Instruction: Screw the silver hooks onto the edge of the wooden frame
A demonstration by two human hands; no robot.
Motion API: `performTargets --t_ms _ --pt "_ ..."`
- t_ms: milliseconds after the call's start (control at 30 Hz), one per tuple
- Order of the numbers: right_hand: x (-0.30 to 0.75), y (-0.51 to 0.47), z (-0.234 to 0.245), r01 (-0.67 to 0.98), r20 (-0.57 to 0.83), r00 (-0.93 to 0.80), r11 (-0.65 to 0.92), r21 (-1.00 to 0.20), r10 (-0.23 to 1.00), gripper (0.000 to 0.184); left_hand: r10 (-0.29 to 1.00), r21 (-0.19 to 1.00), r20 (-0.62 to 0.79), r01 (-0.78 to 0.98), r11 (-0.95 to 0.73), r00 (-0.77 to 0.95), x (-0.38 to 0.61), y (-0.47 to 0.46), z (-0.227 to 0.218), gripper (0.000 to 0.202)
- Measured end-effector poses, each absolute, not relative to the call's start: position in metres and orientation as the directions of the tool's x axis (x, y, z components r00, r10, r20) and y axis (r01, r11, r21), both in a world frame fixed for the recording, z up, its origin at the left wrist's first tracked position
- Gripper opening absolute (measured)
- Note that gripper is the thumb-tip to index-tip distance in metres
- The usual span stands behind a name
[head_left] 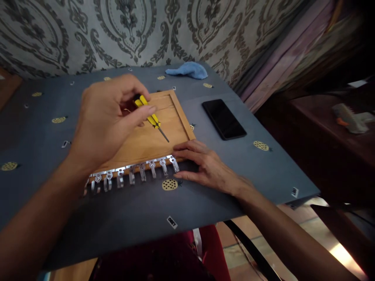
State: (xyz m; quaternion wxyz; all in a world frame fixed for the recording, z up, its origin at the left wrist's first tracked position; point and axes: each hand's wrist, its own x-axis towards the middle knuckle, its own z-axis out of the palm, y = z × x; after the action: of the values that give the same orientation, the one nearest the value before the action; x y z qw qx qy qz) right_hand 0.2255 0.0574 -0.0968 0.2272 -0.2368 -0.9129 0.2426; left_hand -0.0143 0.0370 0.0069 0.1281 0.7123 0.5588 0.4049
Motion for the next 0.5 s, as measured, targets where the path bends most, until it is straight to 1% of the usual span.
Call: performTargets --t_ms 67,133,200,267,367,500 --pt "0.226 0.058 -0.097 0.321 0.302 -0.785 0.772 -0.549 0.541 0.046 0.937 0.745 0.349 0.607 -0.278 0.001 -0.028 0.048 -0.007 0.011" --pt "0.226 0.058 -0.098 0.318 0.302 -0.787 0.772 -0.550 0.539 0.046 0.967 0.813 0.255 0.547 -0.200 -0.024 -0.042 0.054 -0.020 0.014" --pt "0.226 0.058 -0.098 0.314 0.300 -0.788 0.770 -0.556 0.538 0.045 0.985 0.820 0.171 0.554 -0.146 0.006 -0.055 0.055 -0.030 0.015" --pt "0.226 0.058 -0.098 0.317 0.295 -0.787 0.766 -0.559 0.542 0.046 0.987 0.799 0.152 0.580 -0.156 0.056 -0.063 0.051 -0.036 0.014" --pt "0.226 0.057 -0.097 0.324 0.289 -0.788 0.765 -0.556 0.544 0.046 0.964 0.763 0.260 0.599 -0.244 0.062 -0.062 0.038 -0.033 0.013" --pt "0.226 0.057 -0.097 0.323 0.292 -0.789 0.769 -0.551 0.541 0.045 0.886 0.675 0.464 0.643 -0.361 0.010 -0.040 0.019 -0.014 0.014"
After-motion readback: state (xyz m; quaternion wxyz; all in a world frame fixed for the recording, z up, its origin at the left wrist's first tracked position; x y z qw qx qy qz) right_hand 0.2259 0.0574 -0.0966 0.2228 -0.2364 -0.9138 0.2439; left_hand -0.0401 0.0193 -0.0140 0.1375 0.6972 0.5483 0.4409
